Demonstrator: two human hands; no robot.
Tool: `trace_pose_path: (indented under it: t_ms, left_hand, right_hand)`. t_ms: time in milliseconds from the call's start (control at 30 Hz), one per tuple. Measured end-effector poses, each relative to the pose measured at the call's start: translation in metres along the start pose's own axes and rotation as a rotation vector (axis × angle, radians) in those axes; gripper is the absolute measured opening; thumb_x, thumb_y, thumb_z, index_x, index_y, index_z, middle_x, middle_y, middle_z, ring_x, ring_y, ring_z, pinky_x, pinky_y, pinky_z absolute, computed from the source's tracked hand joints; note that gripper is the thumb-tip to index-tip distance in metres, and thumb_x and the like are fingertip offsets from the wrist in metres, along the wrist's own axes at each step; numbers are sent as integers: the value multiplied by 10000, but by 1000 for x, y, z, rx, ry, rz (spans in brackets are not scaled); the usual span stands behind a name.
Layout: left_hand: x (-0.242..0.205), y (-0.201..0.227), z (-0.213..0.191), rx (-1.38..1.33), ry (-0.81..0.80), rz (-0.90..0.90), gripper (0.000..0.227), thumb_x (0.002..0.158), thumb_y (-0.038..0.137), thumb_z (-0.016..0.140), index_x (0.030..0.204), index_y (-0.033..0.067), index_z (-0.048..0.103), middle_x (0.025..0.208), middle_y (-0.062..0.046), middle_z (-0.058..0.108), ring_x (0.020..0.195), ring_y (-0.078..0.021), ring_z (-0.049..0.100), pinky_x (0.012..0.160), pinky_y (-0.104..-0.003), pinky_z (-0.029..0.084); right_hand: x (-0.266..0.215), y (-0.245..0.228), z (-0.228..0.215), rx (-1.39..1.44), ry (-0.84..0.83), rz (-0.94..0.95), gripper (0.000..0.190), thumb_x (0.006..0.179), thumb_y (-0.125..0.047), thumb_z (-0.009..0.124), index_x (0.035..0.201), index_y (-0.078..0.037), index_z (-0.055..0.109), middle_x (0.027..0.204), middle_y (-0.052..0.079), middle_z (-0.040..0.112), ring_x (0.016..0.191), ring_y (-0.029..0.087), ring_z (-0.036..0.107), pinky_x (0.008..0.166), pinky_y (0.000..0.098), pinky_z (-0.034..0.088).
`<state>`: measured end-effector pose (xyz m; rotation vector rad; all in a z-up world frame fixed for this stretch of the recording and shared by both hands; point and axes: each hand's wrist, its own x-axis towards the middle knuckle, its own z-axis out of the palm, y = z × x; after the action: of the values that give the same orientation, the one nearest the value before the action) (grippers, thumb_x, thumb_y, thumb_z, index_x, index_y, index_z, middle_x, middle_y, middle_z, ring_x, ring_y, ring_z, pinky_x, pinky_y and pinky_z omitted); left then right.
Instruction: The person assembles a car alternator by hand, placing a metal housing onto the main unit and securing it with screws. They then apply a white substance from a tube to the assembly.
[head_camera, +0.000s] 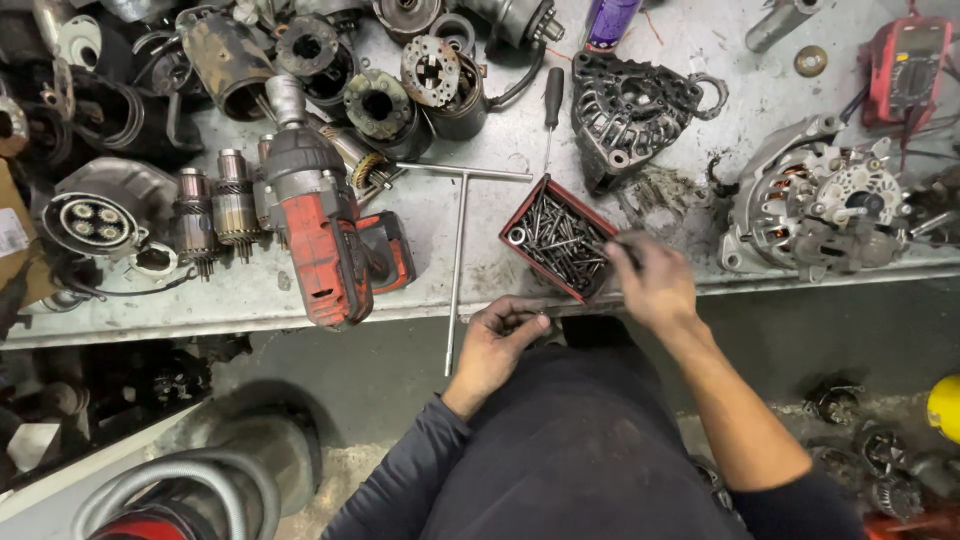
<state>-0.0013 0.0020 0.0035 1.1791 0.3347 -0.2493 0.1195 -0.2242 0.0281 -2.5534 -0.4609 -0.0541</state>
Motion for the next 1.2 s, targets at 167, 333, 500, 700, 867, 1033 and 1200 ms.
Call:
trace_pose_path:
  t_ms: [167,333,500,700,867,1033,1200]
  left_hand:
    - [-2,16,15,42,35,113,212,940,105,763,1127,9,735,949,0,753,848,-54,663,775,-221,557]
    - [-3,51,40,132,13,189,182,915,122,795,1077,43,767,929,10,760,823,-42,647,752,-221,547]
    - [-2,67,58,178,-23,252,177,868,102,833,1025,45,775,920,-12,780,801,-59,668,731,-237,551]
    - [-11,82,63,203,-67,440,165,870,67,831,1024,44,777,998,-54,781,927,-111,737,858,-262,588]
    - [-13,87,63,262,-73,411,168,879,81,826,1035,45,776,995,-47,785,918,-97,726,846,-256,583]
    - [-9,58,49,182,-70,228,162,900,95,825,1033,23,768,946,-33,774,866,-82,676,794,-256,555]
    - [-9,28,32,162,-72,178,181,894,107,809,1048,27,755,1003,-22,772,920,-71,696,863,-251,576]
  right_hand:
    - [-31,5,-5,1179,-232,569,215,1060,-216,610,1086,-3,622,672,-18,467,560,100,402,519,271,331]
    - [-45,-21,-23,1469,-282,525,238,1063,-217,571,1078,8,643,606,-44,438,517,83,395,526,254,355]
    - [-54,-28,-29,1510,-342,453,247,1069,-206,571,1074,25,659,617,-37,455,524,63,381,505,235,326]
    - [-61,-29,-32,1427,-350,423,236,1060,-200,573,1125,13,653,680,-35,505,575,56,417,508,212,339]
    - [-67,-20,-23,1330,-368,400,247,1033,-220,588,1140,-4,643,743,-40,549,605,46,447,516,209,367]
    - [-75,-20,-19,1104,-432,355,237,1027,-242,629,1083,-18,678,732,-50,539,621,44,458,537,223,383]
    - [-79,-30,-17,1081,-588,342,217,1035,-282,603,1000,-73,652,736,-73,532,654,44,472,573,242,432]
